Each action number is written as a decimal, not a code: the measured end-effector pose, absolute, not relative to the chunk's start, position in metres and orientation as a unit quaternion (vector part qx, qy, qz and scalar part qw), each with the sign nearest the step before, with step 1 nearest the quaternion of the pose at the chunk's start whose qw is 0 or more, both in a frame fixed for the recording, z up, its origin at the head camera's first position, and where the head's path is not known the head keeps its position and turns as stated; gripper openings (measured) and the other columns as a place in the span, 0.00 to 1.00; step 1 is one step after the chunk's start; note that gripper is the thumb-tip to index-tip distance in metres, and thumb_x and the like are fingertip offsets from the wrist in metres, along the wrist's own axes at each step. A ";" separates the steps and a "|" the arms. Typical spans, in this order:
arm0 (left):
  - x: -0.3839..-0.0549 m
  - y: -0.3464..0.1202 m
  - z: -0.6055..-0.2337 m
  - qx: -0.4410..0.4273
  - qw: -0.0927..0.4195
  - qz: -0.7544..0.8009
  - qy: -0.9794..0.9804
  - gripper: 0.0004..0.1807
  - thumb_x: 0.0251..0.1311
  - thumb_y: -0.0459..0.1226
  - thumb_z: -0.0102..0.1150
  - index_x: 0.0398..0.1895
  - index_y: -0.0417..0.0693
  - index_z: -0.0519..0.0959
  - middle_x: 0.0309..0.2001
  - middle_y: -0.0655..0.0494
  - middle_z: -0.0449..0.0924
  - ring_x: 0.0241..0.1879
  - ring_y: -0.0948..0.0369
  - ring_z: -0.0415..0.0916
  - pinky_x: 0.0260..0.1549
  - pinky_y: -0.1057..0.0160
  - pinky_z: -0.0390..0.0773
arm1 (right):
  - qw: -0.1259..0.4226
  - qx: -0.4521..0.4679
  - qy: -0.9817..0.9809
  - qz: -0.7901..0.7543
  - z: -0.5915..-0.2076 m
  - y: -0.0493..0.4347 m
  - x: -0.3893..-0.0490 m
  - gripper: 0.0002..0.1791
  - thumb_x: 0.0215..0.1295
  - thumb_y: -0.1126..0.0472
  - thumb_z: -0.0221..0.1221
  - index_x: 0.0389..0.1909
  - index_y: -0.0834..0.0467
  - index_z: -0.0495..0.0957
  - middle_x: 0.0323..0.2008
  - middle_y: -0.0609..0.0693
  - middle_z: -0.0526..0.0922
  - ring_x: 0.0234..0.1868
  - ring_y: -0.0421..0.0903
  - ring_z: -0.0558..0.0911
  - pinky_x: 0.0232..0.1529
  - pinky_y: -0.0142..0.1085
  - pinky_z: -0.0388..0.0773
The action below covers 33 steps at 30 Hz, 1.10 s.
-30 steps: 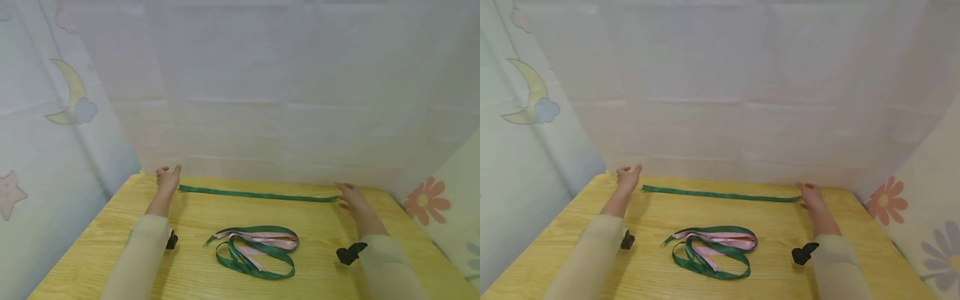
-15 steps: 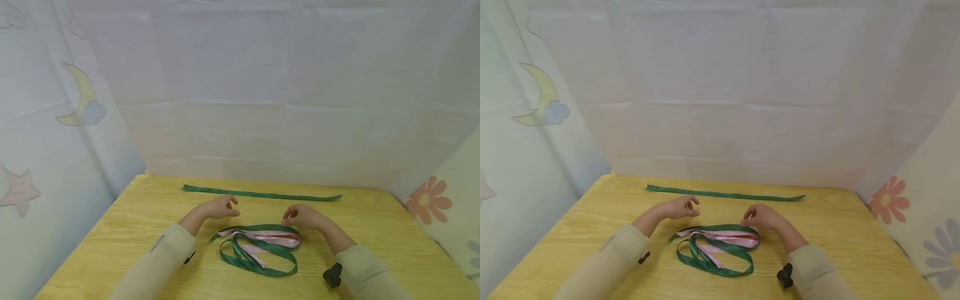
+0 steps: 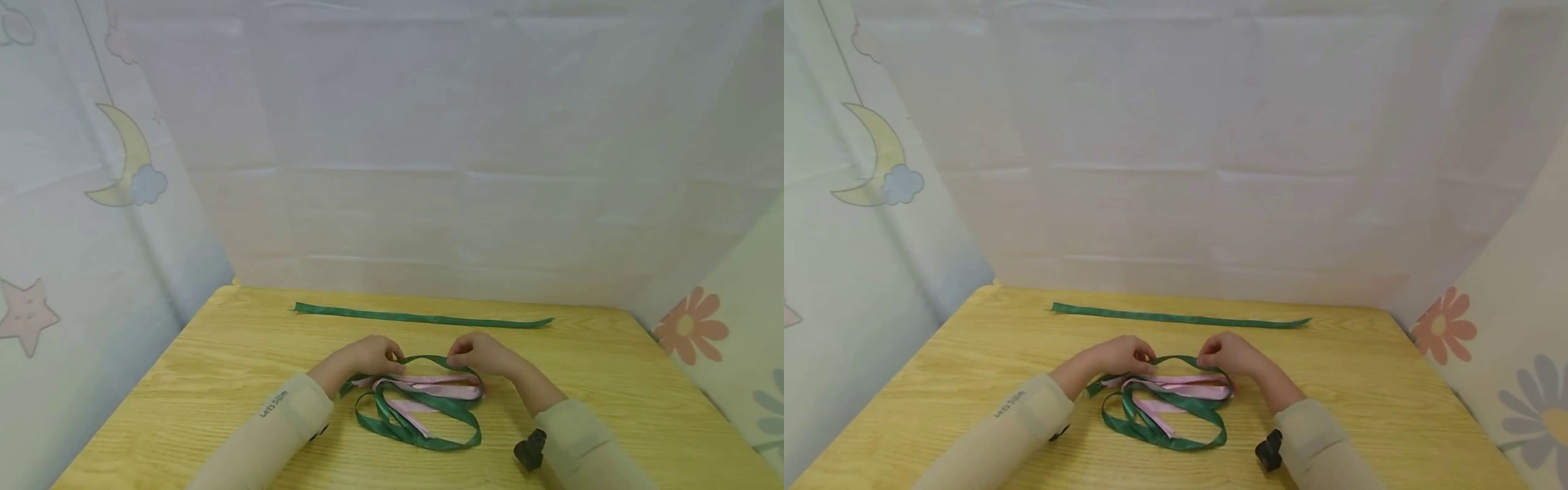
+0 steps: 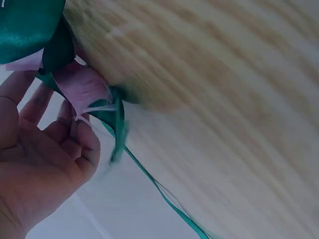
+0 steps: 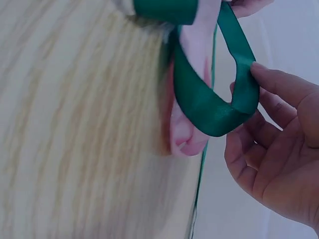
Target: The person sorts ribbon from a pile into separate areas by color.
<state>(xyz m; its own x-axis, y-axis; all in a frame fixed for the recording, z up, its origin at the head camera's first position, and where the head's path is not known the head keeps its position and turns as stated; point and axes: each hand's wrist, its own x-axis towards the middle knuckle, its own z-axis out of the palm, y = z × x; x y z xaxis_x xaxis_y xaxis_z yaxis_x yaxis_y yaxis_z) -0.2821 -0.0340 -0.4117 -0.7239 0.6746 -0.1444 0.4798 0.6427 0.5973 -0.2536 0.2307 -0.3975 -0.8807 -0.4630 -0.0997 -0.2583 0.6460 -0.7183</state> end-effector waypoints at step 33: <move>-0.276 -0.101 -0.299 0.332 0.122 0.583 0.731 0.09 0.66 0.40 0.52 0.30 0.44 0.76 0.22 0.54 0.71 0.27 0.54 0.69 0.40 0.55 0.69 | 0.199 -0.242 0.878 -0.363 -0.353 0.249 -0.234 0.11 0.63 0.59 0.58 0.34 0.62 0.83 0.32 0.50 0.83 0.34 0.47 0.80 0.39 0.51 0.75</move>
<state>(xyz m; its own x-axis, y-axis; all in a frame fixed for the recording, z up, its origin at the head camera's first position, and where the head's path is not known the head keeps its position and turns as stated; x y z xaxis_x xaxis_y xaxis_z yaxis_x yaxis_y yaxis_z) -0.2761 -0.1014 -0.2990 -0.7493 0.6280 0.2100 0.3440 0.0983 0.9338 -0.2344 0.2487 -0.3528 -0.8038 -0.5686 -0.1749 -0.2794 0.6203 -0.7329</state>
